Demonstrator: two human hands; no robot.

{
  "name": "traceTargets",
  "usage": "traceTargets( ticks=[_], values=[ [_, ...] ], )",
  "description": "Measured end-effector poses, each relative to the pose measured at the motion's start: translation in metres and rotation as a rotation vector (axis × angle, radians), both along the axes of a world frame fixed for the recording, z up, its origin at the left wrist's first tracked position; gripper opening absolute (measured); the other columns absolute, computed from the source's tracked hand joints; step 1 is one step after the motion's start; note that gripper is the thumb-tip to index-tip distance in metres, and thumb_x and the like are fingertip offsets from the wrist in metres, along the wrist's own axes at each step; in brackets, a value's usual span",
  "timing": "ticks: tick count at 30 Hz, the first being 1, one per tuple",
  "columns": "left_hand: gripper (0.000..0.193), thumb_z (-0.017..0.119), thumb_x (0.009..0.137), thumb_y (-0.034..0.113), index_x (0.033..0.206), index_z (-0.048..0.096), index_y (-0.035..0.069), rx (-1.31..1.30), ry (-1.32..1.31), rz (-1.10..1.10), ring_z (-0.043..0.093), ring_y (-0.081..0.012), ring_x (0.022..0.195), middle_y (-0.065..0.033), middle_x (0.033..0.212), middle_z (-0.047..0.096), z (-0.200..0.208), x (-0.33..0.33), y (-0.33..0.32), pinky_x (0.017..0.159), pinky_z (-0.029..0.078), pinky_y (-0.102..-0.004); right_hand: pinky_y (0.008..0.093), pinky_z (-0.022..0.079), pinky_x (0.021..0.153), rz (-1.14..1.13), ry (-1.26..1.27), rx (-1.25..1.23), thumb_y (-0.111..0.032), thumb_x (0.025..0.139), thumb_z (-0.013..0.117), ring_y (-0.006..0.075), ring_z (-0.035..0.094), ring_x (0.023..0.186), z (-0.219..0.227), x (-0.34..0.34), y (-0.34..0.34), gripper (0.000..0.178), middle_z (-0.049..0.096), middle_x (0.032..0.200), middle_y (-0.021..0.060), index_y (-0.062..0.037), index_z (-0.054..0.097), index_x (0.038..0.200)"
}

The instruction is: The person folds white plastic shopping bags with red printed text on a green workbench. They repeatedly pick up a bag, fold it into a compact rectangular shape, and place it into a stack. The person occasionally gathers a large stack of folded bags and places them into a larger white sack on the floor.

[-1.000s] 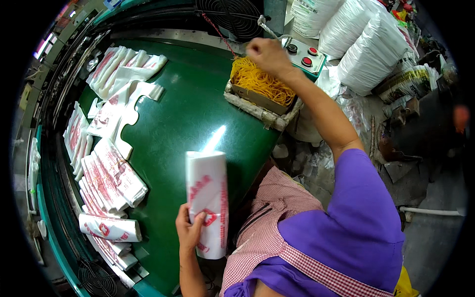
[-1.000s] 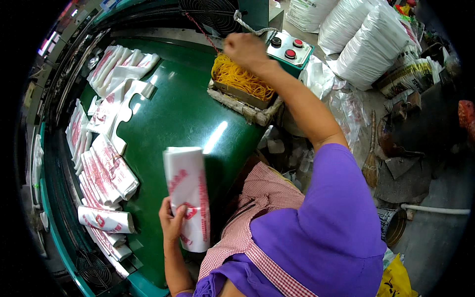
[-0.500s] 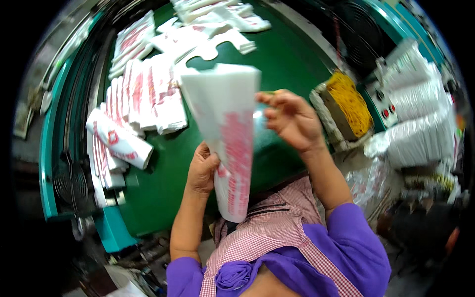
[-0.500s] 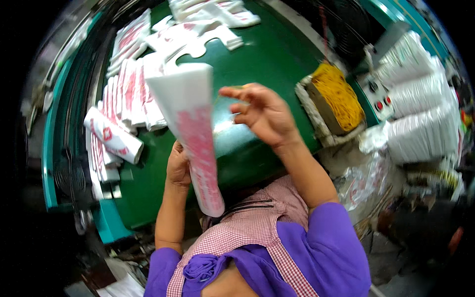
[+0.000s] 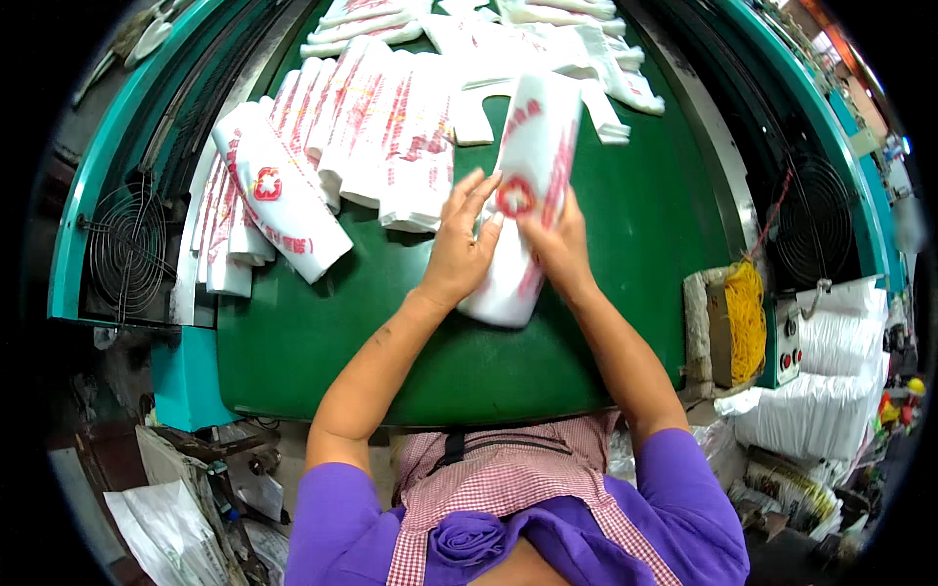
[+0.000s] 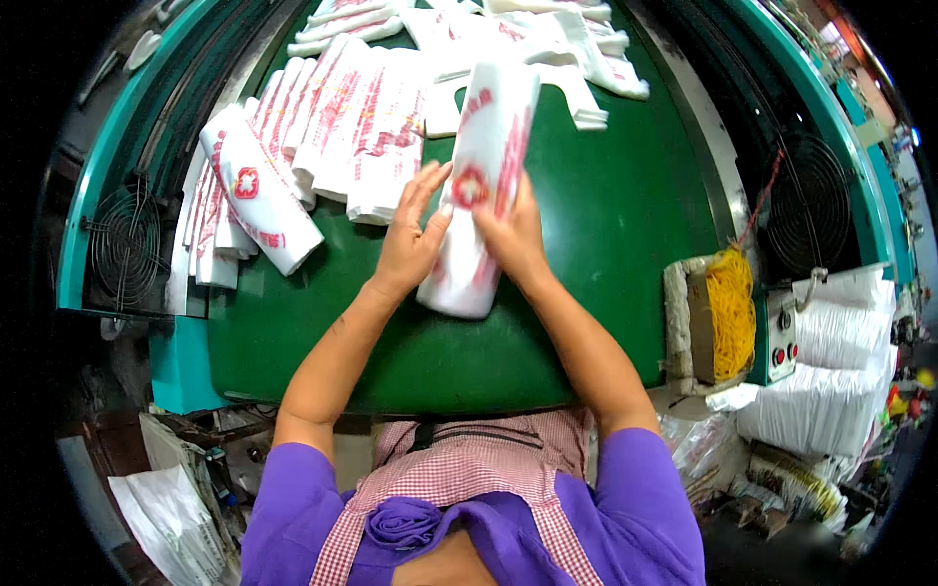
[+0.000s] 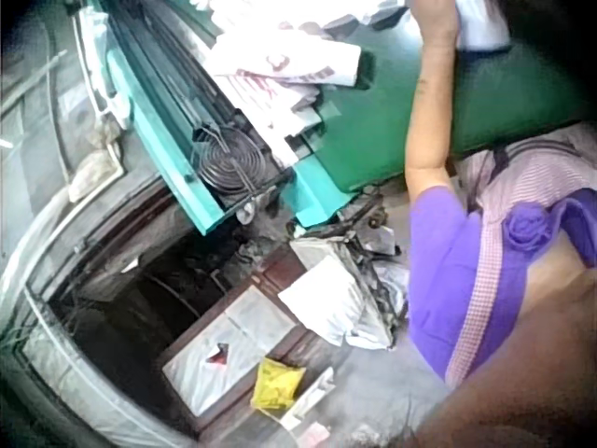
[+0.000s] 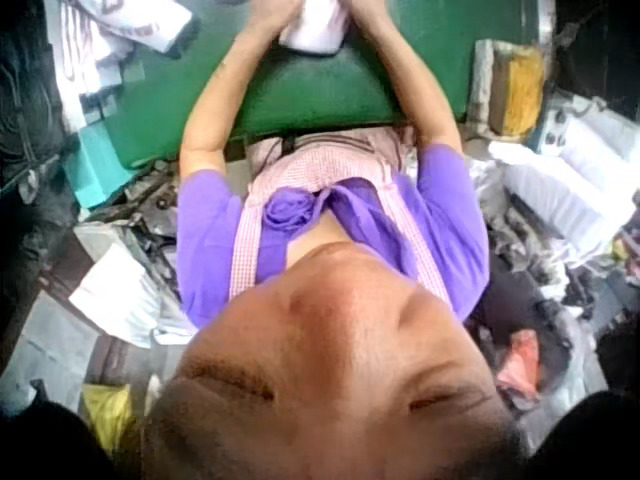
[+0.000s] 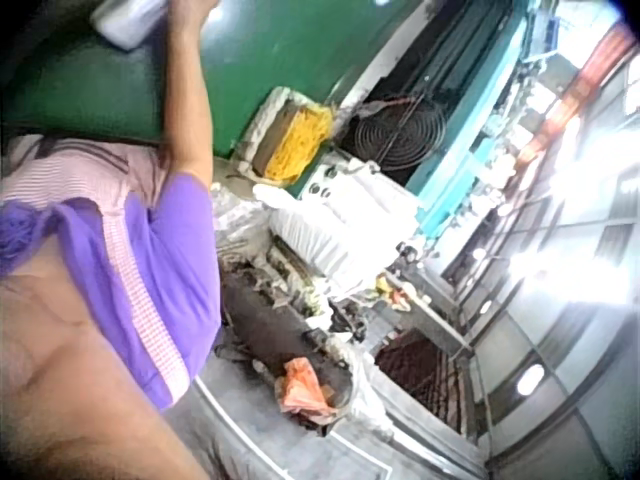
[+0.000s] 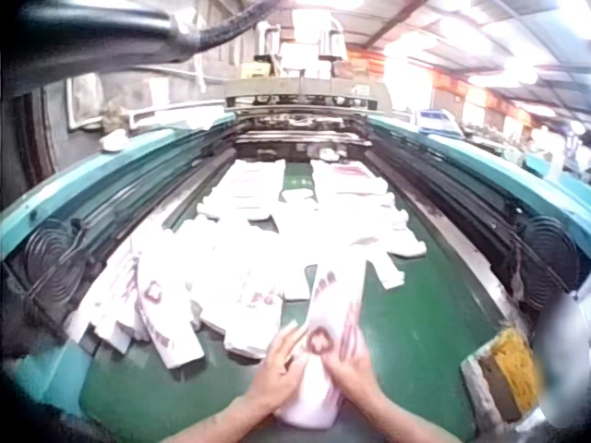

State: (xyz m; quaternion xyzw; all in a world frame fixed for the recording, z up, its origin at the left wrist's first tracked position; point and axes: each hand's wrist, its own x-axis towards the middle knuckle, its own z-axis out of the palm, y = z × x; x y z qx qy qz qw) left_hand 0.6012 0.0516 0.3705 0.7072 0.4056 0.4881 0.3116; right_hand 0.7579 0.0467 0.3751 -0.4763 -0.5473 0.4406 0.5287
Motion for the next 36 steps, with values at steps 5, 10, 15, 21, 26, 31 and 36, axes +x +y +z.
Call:
traceTargets(
  ticks=[5,10,15,21,26,31,36],
  values=[
    [0.056,0.07,0.072,0.02,0.126,0.056,0.02,0.419,0.717,0.109,0.032,-0.0362,0.13,-0.0112,0.137,0.042,-0.004,-0.046,0.033,0.105,0.028,-0.0476,0.0366,0.048,0.088,0.239,-0.375,0.246,-0.019,0.085,0.063,0.0292,0.061,0.101,-0.044,-0.01,0.111,0.048,0.062,0.115,0.0158,0.0005,0.049,0.127],
    [0.028,0.07,0.065,0.02,0.092,0.067,0.017,0.423,0.725,0.291,0.036,-0.0303,0.127,-0.0064,0.124,0.05,-0.036,-0.046,0.061,0.101,0.029,-0.0494,0.0451,0.047,0.086,-0.127,-1.456,0.299,-0.023,0.086,0.055,0.0356,0.053,0.108,-0.059,0.04,0.216,0.039,0.056,0.115,0.0205,-0.0052,0.052,0.12],
    [0.03,0.07,0.065,0.02,0.094,0.067,0.018,0.394,0.737,0.387,0.035,-0.0286,0.129,-0.0043,0.122,0.05,-0.047,-0.047,0.083,0.103,0.028,-0.0491,0.0419,0.052,0.076,-0.135,-1.637,0.303,-0.008,0.085,0.046,0.0327,0.058,0.096,-0.049,0.067,0.254,0.016,0.059,0.102,0.0147,-0.0051,0.057,0.096],
    [0.037,0.074,0.064,0.023,0.1,0.065,0.02,0.376,0.804,0.454,0.032,-0.028,0.132,-0.0036,0.125,0.049,-0.051,-0.047,0.108,0.105,0.025,-0.0519,0.0471,0.046,0.072,0.018,-1.441,0.412,-0.006,0.075,0.053,0.0356,0.055,0.084,-0.043,0.12,0.112,0.012,0.057,0.088,0.0162,-0.0051,0.054,0.087],
    [0.04,0.056,0.088,0.023,0.127,0.054,0.015,0.275,0.657,0.161,0.024,-0.038,0.137,-0.012,0.143,0.038,-0.042,-0.036,0.042,0.105,0.019,-0.0608,0.0442,0.036,0.081,0.398,-1.044,0.278,-0.01,0.069,0.061,0.0336,0.047,0.089,-0.014,0.107,-0.046,0.027,0.051,0.09,0.0141,-0.0043,0.053,0.095],
    [0.041,0.061,0.083,0.017,0.123,0.057,0.012,0.161,0.699,-0.327,0.033,-0.0357,0.132,-0.0134,0.138,0.041,-0.023,-0.038,-0.071,0.105,0.03,-0.0441,0.0432,0.032,0.103,0.576,-0.653,0.224,-0.039,0.084,0.06,0.0335,0.045,0.118,0.009,0.081,-0.099,0.056,0.049,0.127,0.0184,-0.0023,0.051,0.125],
    [0.043,0.064,0.078,0.014,0.12,0.058,0.011,0.135,0.71,-0.314,0.04,-0.0327,0.124,-0.0126,0.132,0.045,-0.02,-0.043,-0.094,0.101,0.034,-0.0424,0.0435,0.029,0.108,0.22,-1.219,0.278,-0.033,0.086,0.059,0.0381,0.039,0.128,-0.029,0.064,-0.036,0.061,0.033,0.142,0.0257,0.0009,0.041,0.135]
  ],
)
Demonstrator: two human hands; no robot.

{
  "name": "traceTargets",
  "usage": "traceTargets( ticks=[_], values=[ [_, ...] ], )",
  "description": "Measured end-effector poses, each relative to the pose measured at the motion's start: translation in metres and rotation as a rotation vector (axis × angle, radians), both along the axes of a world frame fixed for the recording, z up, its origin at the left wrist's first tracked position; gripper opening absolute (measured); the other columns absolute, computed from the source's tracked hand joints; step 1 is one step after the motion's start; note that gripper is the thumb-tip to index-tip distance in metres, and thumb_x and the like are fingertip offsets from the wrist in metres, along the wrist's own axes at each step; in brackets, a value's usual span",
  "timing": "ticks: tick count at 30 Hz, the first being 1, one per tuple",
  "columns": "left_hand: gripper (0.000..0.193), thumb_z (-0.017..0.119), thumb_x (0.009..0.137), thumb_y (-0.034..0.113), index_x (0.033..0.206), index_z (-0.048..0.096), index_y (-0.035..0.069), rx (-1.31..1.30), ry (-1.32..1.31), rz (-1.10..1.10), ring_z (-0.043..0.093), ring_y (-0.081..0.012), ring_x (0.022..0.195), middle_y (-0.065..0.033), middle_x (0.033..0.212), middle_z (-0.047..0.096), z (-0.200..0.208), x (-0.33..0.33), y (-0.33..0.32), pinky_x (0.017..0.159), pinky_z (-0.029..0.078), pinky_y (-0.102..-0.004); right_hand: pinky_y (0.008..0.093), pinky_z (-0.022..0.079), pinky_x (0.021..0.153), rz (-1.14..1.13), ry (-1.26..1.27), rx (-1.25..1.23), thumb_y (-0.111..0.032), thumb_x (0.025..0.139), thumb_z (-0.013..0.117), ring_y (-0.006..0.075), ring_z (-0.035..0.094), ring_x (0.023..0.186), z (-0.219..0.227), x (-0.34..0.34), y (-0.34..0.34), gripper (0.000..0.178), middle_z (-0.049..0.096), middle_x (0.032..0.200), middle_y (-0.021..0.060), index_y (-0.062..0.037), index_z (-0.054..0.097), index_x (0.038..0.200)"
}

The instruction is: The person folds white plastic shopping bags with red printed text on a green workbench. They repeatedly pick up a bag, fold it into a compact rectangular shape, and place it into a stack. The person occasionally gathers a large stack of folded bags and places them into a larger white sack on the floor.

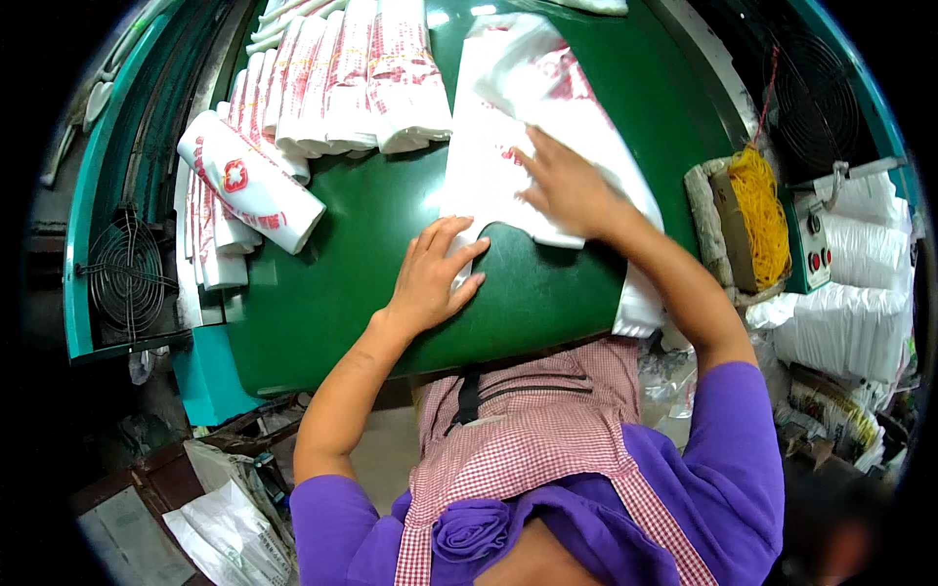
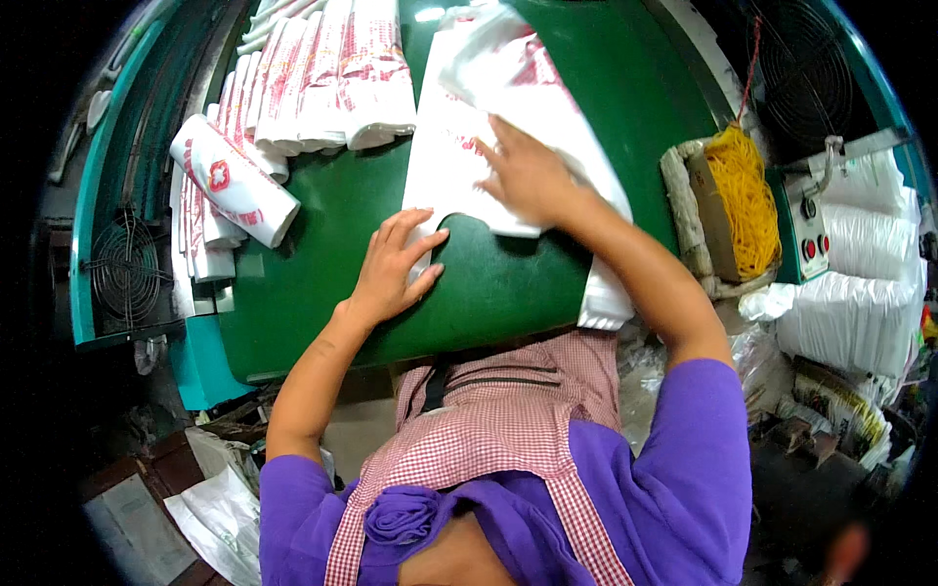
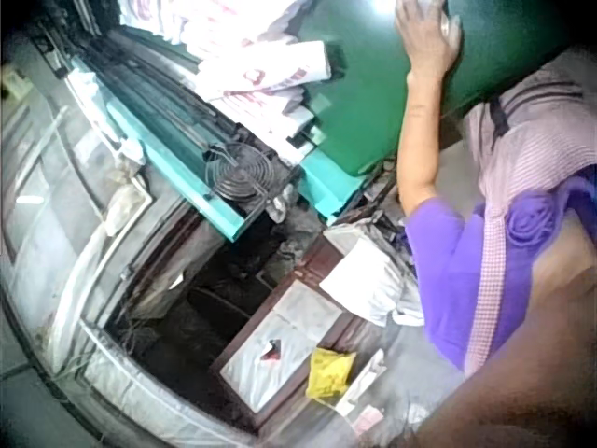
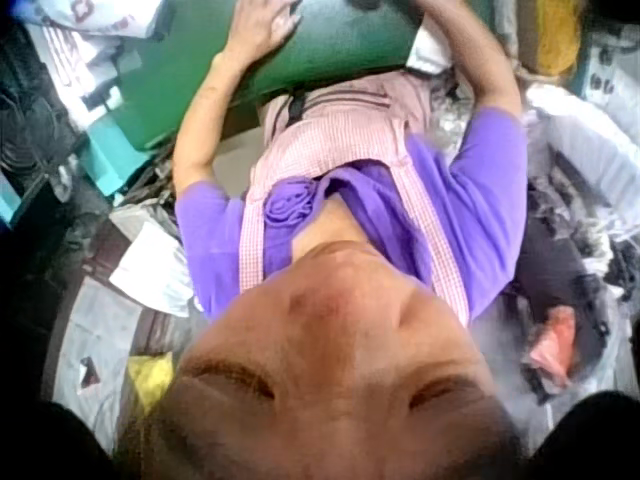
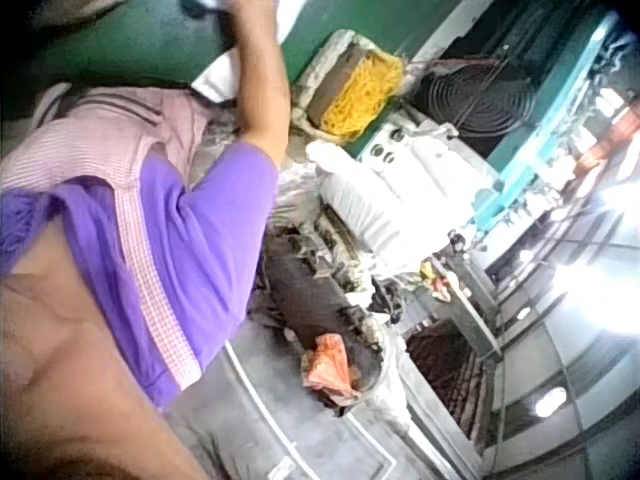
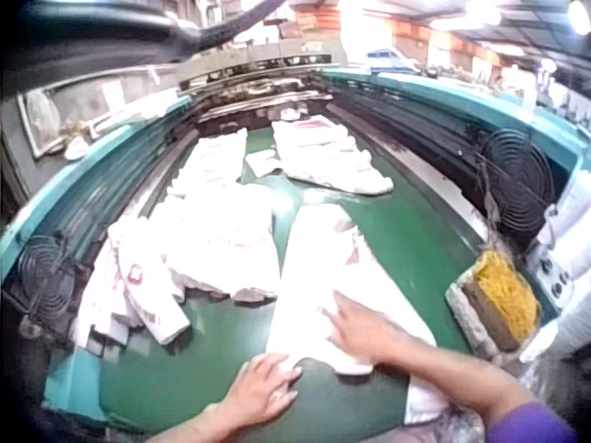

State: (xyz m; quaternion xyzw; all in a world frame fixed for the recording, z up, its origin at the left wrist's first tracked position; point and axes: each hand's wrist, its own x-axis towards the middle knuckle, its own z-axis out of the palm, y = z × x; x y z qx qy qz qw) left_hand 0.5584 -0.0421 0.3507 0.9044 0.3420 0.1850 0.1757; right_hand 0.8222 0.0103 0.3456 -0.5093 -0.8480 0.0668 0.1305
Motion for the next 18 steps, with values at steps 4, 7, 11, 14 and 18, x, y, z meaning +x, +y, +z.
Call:
traceTargets(
  ticks=[4,7,11,14,18],
  values=[
    [0.044,0.063,0.075,0.011,0.118,0.058,0.009,0.018,-0.032,0.019,0.044,-0.0327,0.119,-0.0137,0.128,0.047,-0.008,0.004,-0.004,0.1,0.036,-0.043,0.0474,0.031,0.106,-0.438,-0.081,0.293,-0.035,0.086,0.06,0.0412,0.035,0.131,-0.011,0.031,0.047,0.064,0.032,0.144,0.0252,-0.0054,0.038,0.138],
    [0.045,0.064,0.073,0.011,0.118,0.059,0.008,0.016,-0.034,0.041,0.044,-0.0342,0.118,-0.0153,0.127,0.047,-0.008,-0.002,-0.01,0.099,0.037,-0.0438,0.0489,0.028,0.107,-0.524,-0.116,0.284,-0.034,0.084,0.063,0.0413,0.03,0.133,0.013,0.058,0.031,0.062,0.036,0.142,0.0237,-0.0083,0.041,0.136],
    [0.045,0.067,0.07,0.013,0.114,0.059,0.007,-0.009,-0.019,-0.032,0.047,-0.0348,0.115,-0.0158,0.123,0.049,0.004,-0.016,-0.035,0.095,0.041,-0.0434,0.0503,0.025,0.109,-0.14,0.033,0.052,-0.04,0.081,0.066,0.0408,0.028,0.134,0.014,0.103,-0.078,0.07,0.035,0.144,0.0202,-0.0075,0.041,0.137],
    [0.059,0.072,0.064,0.016,0.121,0.057,0.01,-0.081,0.036,-0.201,0.044,-0.0348,0.118,-0.0156,0.13,0.045,0.013,-0.029,-0.056,0.098,0.039,-0.0441,0.0523,0.015,0.113,-0.02,-0.054,-0.275,-0.049,0.07,0.073,0.0383,0.015,0.14,0.033,0.11,-0.168,0.089,0.022,0.151,0.016,-0.0128,0.035,0.142],
    [0.082,0.076,0.056,0.021,0.133,0.049,0.016,-0.035,0.234,-0.353,0.037,-0.0328,0.128,-0.0138,0.14,0.039,0.01,-0.046,-0.058,0.106,0.031,-0.0448,0.0522,0.009,0.114,-0.026,-0.291,-0.173,-0.027,0.063,0.079,0.0345,0.011,0.143,0.01,0.117,-0.207,0.093,0.019,0.154,0.01,-0.0242,0.033,0.144]
  ],
)
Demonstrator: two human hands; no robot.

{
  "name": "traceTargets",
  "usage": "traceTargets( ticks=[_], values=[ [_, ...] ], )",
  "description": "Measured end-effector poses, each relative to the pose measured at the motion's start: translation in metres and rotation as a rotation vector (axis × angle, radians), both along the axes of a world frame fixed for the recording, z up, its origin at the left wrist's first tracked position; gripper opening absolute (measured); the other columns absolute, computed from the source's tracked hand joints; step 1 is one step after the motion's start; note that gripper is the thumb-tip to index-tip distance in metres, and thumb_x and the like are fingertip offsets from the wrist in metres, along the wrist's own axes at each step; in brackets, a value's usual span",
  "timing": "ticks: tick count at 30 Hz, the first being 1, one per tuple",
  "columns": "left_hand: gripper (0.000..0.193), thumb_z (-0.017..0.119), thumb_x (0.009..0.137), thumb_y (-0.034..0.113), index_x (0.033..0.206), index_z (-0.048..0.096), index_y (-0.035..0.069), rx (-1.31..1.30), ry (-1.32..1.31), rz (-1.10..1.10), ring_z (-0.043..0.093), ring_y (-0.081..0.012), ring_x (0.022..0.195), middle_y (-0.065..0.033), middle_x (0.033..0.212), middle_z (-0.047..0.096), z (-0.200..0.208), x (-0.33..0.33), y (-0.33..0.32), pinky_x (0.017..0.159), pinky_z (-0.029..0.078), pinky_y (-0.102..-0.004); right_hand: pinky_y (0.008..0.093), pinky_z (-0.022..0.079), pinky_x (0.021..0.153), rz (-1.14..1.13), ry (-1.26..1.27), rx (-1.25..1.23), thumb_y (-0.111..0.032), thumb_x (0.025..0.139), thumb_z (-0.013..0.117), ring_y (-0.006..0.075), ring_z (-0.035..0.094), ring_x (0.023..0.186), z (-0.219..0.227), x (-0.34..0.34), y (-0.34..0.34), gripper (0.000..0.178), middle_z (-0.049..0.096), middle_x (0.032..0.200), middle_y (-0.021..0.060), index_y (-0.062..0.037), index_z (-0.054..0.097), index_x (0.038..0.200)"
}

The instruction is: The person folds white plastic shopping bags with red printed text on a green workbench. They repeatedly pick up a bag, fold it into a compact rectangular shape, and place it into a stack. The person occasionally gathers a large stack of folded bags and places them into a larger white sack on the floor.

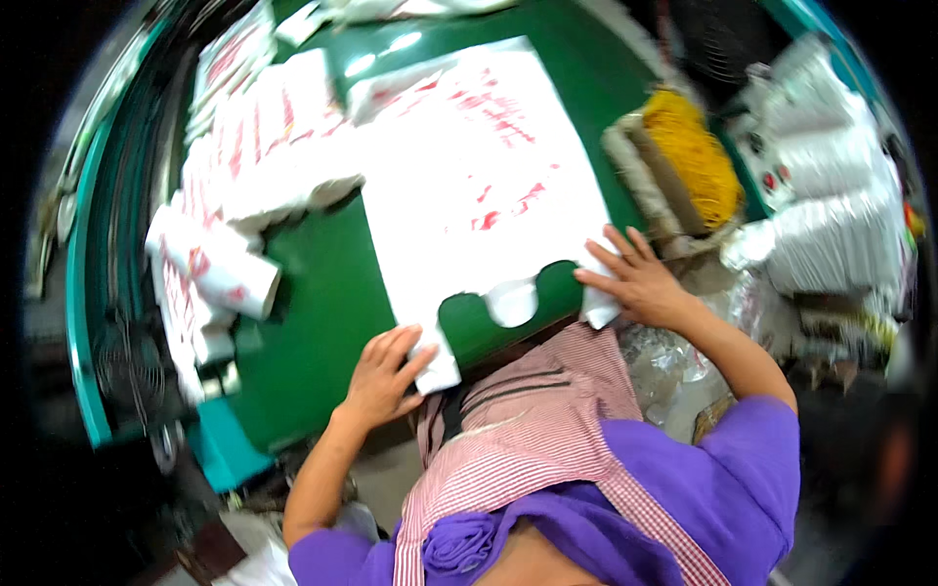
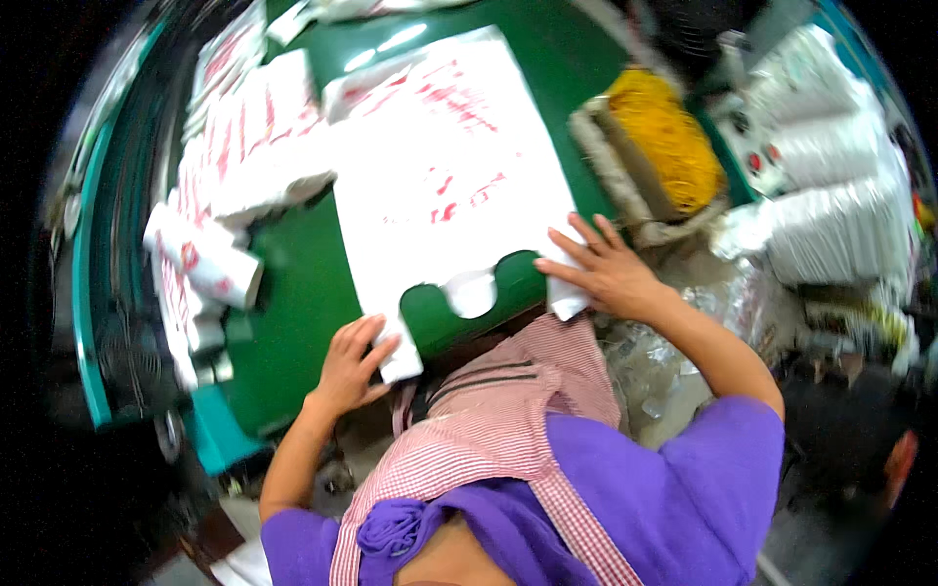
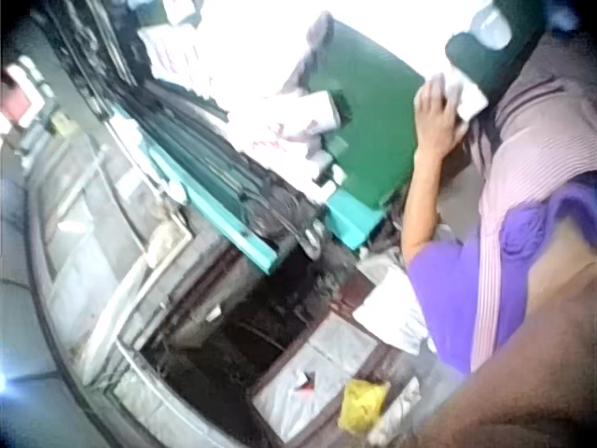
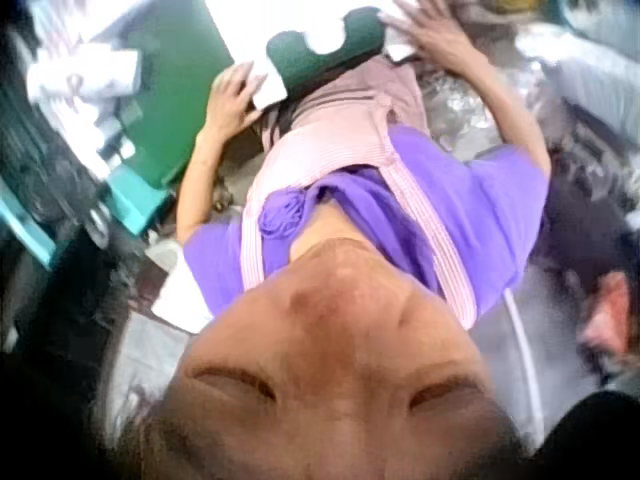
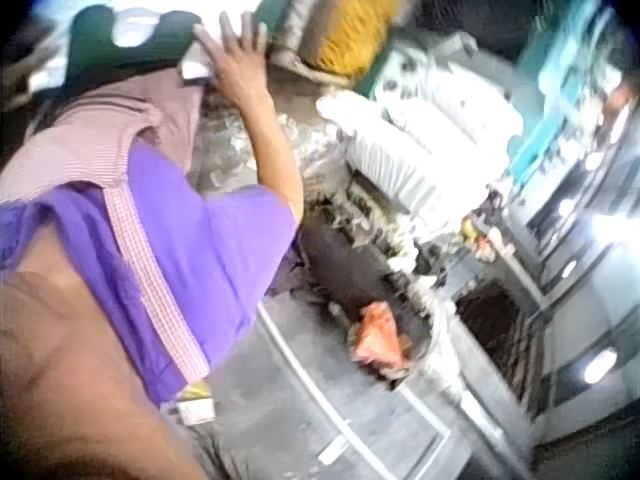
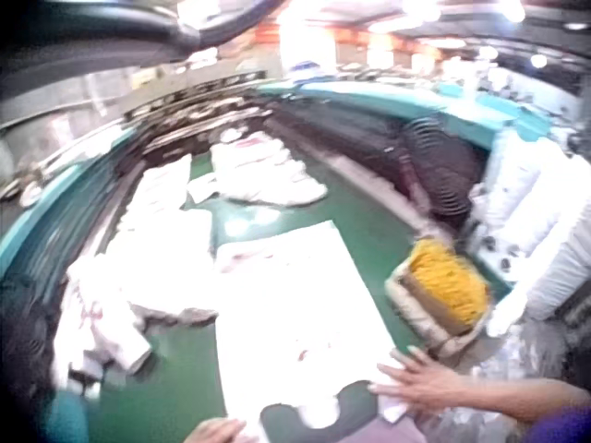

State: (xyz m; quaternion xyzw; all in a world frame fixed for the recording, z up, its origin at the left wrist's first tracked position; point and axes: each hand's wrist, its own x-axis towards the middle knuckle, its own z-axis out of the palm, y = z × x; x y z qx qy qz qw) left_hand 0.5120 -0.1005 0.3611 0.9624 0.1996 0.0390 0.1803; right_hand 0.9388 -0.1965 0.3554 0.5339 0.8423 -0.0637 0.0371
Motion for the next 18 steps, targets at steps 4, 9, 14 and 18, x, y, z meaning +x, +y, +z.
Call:
traceTargets(
  ticks=[4,9,14,18],
  values=[
    [0.05,0.069,0.067,0.013,0.116,0.059,0.014,0.175,-0.089,0.078,0.038,-0.0302,0.131,-0.0084,0.134,0.05,-0.006,0.013,0.022,0.107,0.027,-0.0483,0.0514,0.015,0.112,-0.036,0.261,0.015,-0.008,0.069,0.068,0.0339,0.018,0.141,0.001,0.005,0.013,0.081,0.024,0.153,0.0098,-0.0233,0.037,0.141],
    [0.025,0.059,0.074,-0.003,0.098,0.064,0.004,-0.323,-0.297,0.239,0.067,-0.0279,0.091,-0.0127,0.095,0.068,0.002,0.053,0.065,0.078,0.05,-0.0361,0.0504,0.024,0.109,-0.015,0.508,0.12,-0.014,0.084,0.061,0.0282,0.038,0.133,-0.003,0.022,-0.002,0.033,0.051,0.134,0.0087,-0.0167,0.061,0.116],
    [0.028,0.06,0.089,0.027,0.097,0.065,0.001,-0.387,-0.261,0.334,0.066,-0.0297,0.07,-0.0179,0.078,0.067,0.001,0.125,0.104,0.063,0.049,-0.0368,0.035,0.046,0.07,-0.024,0.89,-0.121,-0.015,0.093,0.054,0.0293,0.059,0.078,0.018,-0.019,0.06,0.014,0.057,0.087,0.015,-0.0021,0.057,0.097],
    [0.037,0.062,0.078,0.025,0.11,0.059,0.007,0.037,0.175,0.294,0.064,-0.0343,0.076,-0.0187,0.078,0.065,-0.006,0.162,0.099,0.066,0.05,-0.0422,0.0397,0.048,0.079,-0.258,0.989,-0.052,-0.029,0.089,0.059,0.0318,0.062,0.092,0.003,-0.059,0.122,0.04,0.064,0.099,0.0188,-0.0081,0.053,0.123]
  ],
)
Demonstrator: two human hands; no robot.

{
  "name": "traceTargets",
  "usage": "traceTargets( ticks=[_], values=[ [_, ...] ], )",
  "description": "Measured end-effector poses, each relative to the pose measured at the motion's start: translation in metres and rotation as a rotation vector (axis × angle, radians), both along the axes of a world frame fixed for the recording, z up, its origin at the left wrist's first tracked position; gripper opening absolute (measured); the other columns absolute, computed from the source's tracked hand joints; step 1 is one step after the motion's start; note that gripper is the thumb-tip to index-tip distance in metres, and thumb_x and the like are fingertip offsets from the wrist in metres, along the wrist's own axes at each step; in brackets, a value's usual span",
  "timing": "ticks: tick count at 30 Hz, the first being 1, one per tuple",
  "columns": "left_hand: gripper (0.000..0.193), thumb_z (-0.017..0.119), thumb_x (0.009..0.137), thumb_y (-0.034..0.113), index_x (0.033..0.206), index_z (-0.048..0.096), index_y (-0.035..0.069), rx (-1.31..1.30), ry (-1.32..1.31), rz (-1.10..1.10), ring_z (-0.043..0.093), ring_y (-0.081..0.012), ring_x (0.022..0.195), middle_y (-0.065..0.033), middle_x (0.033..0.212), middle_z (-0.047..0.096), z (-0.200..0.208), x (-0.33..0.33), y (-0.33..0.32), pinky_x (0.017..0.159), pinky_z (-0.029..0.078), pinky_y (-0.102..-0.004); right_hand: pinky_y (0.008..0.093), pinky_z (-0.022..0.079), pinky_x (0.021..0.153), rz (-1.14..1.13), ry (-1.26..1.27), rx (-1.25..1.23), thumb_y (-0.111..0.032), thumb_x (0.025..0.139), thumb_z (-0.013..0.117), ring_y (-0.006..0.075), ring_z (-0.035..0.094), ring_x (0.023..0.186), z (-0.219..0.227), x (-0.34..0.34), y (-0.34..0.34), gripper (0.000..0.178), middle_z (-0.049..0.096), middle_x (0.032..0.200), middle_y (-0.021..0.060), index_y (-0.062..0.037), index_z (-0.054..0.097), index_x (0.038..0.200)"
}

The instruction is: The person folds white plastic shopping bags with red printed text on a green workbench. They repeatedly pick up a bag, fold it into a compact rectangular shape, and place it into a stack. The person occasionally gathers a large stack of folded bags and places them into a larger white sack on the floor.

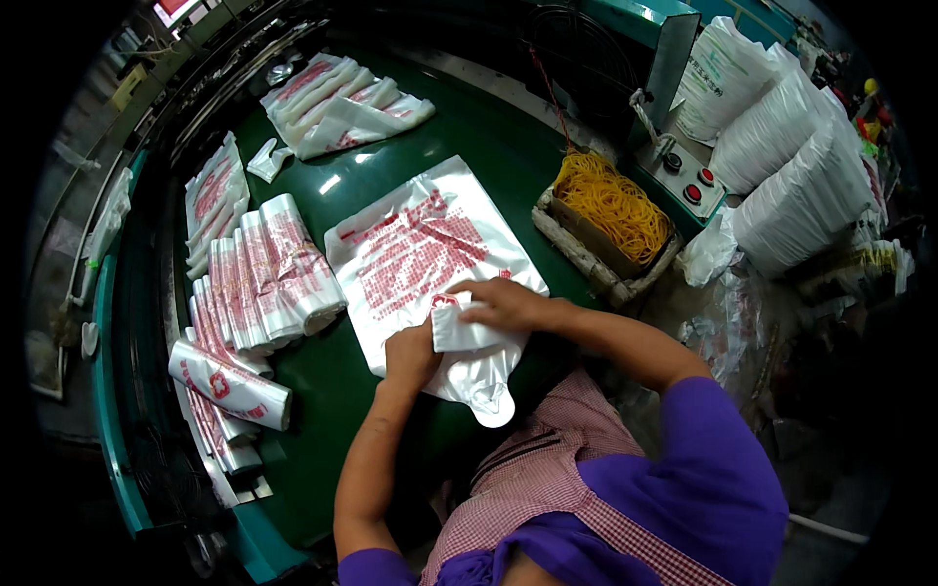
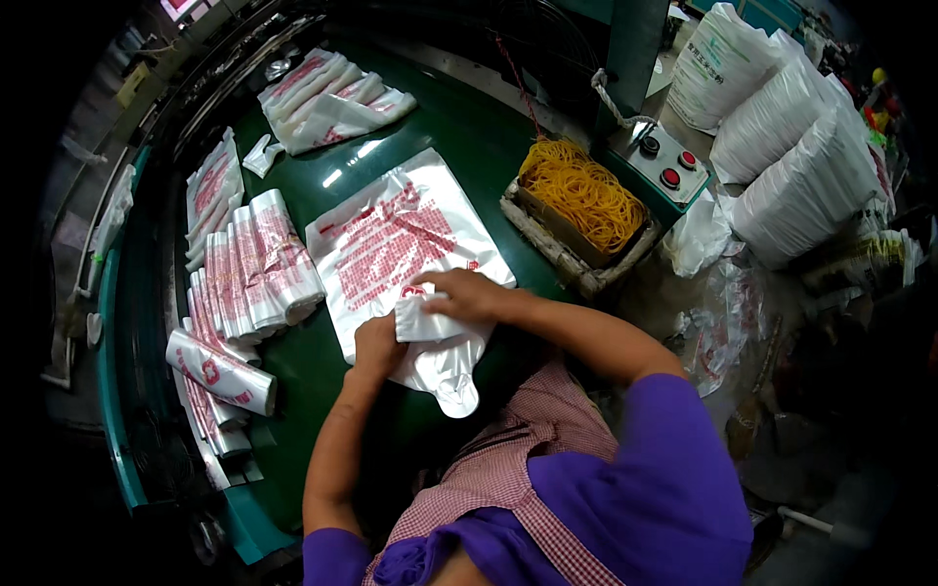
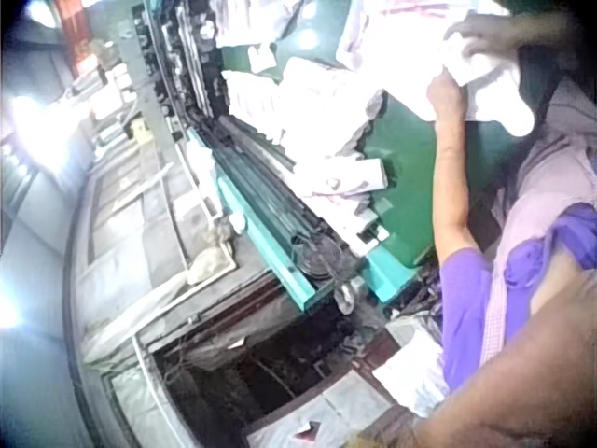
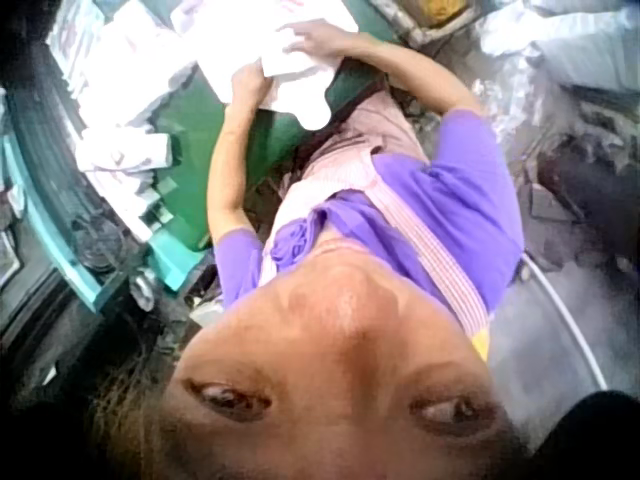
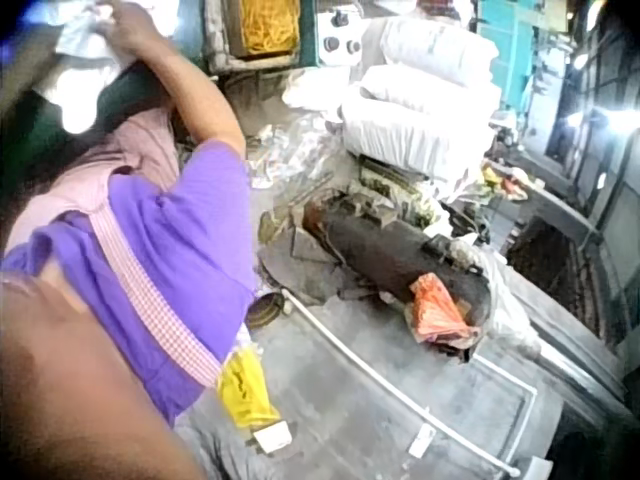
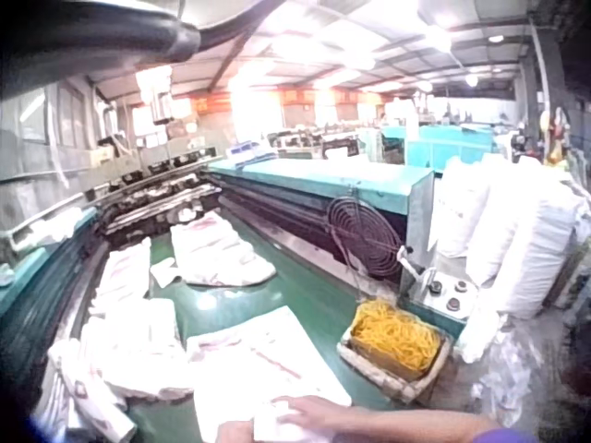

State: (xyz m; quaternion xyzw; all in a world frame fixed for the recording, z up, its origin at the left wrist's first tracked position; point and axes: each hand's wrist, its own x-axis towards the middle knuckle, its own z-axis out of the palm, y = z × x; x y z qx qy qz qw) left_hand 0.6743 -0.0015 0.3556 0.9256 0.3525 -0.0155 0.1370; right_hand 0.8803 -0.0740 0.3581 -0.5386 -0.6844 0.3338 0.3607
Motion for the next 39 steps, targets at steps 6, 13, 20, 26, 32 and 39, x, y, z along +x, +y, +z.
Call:
traceTargets(
  ticks=[6,13,20,26,32,39],
  values=[
    [0.063,0.068,0.072,0.023,0.131,0.049,0.013,0.182,-0.309,-0.402,0.04,-0.037,0.129,-0.0194,0.14,0.04,-0.007,-0.07,-0.066,0.103,0.034,-0.0505,0.0463,0.048,0.068,0.079,-0.47,-0.053,-0.03,0.084,0.062,0.0345,0.062,0.084,0.003,-0.031,-0.017,0.025,0.064,0.09,0.0145,-0.0083,0.06,0.096],
    [0.037,0.057,0.077,0.013,0.114,0.06,0.012,0.166,-0.483,-0.216,0.061,-0.0331,0.103,-0.0128,0.115,0.062,-0.016,-0.03,-0.049,0.086,0.048,-0.0417,0.0462,0.033,0.103,0.031,-0.598,0.008,-0.025,0.09,0.055,0.0388,0.043,0.124,0.003,-0.003,0.003,0.052,0.047,0.133,0.0216,-0.0014,0.041,0.134],
    [0.021,0.064,0.076,0.02,0.094,0.066,0.01,-0.148,-0.303,0.174,0.064,-0.0324,0.082,-0.0154,0.086,0.067,-0.002,-0.015,0.023,0.074,0.049,-0.0431,0.0453,0.028,0.108,0.242,-0.612,0.216,-0.038,0.083,0.066,0.0374,0.032,0.133,0.033,-0.022,-0.018,0.068,0.038,0.141,0.0204,-0.003,0.041,0.136],
    [0.059,0.068,0.072,0.022,0.126,0.052,0.007,0.167,-0.434,-0.249,0.054,-0.0331,0.112,-0.018,0.124,0.052,0.011,-0.048,-0.04,0.094,0.044,-0.0413,0.0476,0.023,0.111,0.172,-0.614,0.2,-0.039,0.076,0.072,0.0383,0.026,0.137,0.003,-0.018,-0.027,0.073,0.036,0.143,0.0196,0.0002,0.045,0.131],
    [0.034,0.063,0.066,0.006,0.099,0.059,0.003,0.325,-0.317,-0.137,0.058,-0.0279,0.08,-0.0112,0.084,0.058,-0.003,-0.015,-0.028,0.065,0.051,-0.0351,0.0396,0.043,0.098,0.061,0.239,-0.021,-0.012,0.086,0.064,0.0349,0.05,0.122,0.021,-0.04,-0.097,0.049,0.046,0.135,0.0201,0.0013,0.046,0.129],
    [0.035,0.067,0.069,0.006,0.104,0.063,0.008,-0.288,-0.378,-0.246,0.05,-0.0364,0.113,-0.014,0.115,0.056,0.022,-0.05,-0.01,0.091,0.045,-0.0434,0.0438,0.045,0.098,-0.267,1.515,-0.524,-0.033,0.093,0.056,0.0309,0.052,0.118,0.002,0.003,-0.063,0.059,0.051,0.128,0.0192,0.0023,0.035,0.135]
  ],
)
